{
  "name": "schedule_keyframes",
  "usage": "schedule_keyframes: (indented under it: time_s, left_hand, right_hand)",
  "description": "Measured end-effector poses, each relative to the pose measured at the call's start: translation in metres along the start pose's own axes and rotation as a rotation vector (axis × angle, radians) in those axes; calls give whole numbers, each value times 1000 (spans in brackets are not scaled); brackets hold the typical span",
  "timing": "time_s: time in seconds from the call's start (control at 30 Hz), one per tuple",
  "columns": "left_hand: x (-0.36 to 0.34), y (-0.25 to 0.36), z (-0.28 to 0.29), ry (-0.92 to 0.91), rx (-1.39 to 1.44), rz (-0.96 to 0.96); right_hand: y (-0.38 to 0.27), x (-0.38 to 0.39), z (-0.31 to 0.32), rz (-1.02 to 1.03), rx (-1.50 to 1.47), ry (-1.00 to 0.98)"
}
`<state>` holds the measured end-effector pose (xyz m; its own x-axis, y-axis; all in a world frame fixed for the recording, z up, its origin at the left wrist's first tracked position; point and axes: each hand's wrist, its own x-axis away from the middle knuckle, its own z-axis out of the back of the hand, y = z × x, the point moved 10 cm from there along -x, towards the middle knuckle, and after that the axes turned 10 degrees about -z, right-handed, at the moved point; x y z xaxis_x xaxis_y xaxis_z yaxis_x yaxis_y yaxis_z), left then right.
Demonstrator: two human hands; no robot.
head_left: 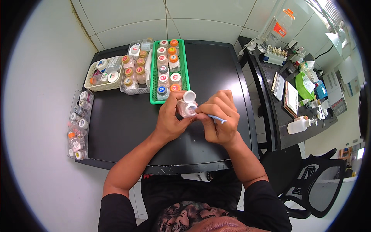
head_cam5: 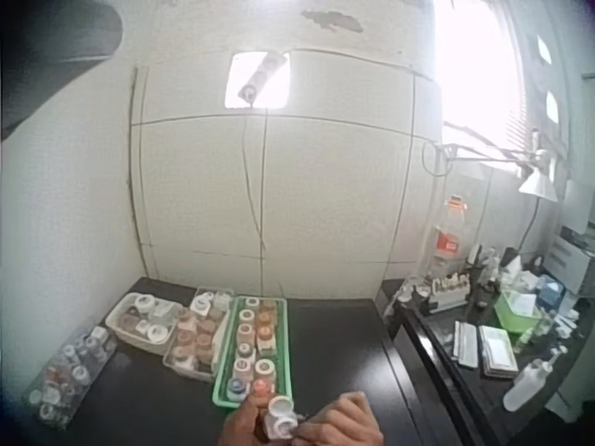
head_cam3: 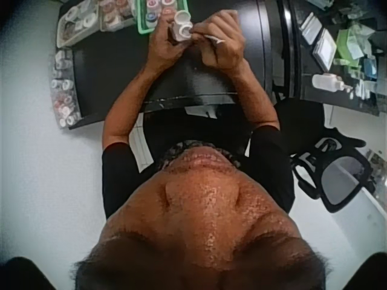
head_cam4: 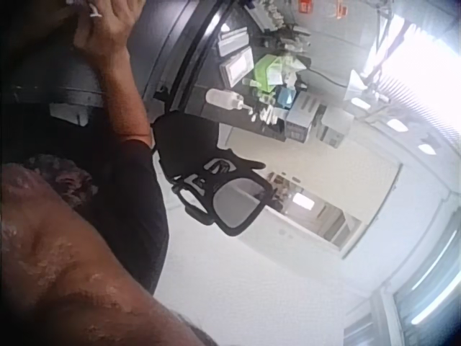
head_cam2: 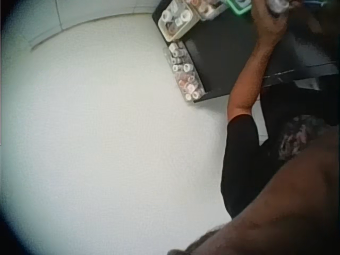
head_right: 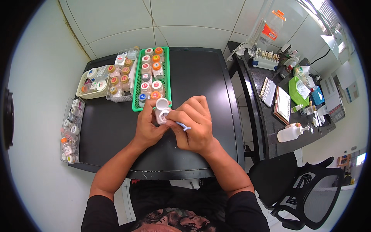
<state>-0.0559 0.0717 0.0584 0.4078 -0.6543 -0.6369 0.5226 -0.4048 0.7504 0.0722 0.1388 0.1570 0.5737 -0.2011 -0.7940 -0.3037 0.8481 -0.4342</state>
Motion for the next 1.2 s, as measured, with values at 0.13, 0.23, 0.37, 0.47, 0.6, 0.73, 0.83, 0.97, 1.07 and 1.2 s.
schedule_keyframes:
  time_s: [0.13, 0.23, 0.37, 0.47, 0.6, 0.73, 0.83, 0.97, 1.07, 1.2]
  left_hand:
    - [2, -10, -1, 21, 116, 22]
    - [3, -6, 3, 34, 38, -21]
    - [4, -5, 5, 55, -52, -31]
    - [-3, 5, 7, 40, -114, -40]
    - [-4, 14, 4, -13, -224, -117]
    - [0, 11, 6, 3, -115, -65]
    - [-4, 15, 7, 96, 203, -62]
    - [-7, 21, 7, -11, -157, -220]
    - [-6, 11, 4, 7, -122, -211]
    - [-1, 0, 7, 91, 18, -122]
  right_hand:
    - [-6, -2, -5, 47, 46, -14]
    - [1, 0, -2, -15, -55, -30]
    - [-3, 1, 2, 27, 69, 69]
    - [-7, 0, -5, 47, 52, -27]
    - [2, 1, 4, -13, -38, 51]
    - [-6, 0, 2, 22, -2, 36]
    - [-4, -1, 8, 22, -28, 62]
    - [-9, 0, 9, 36, 25, 47]
    - [-6, 3, 5, 51, -3, 57]
    - [-5, 1, -5, 38, 21, -4]
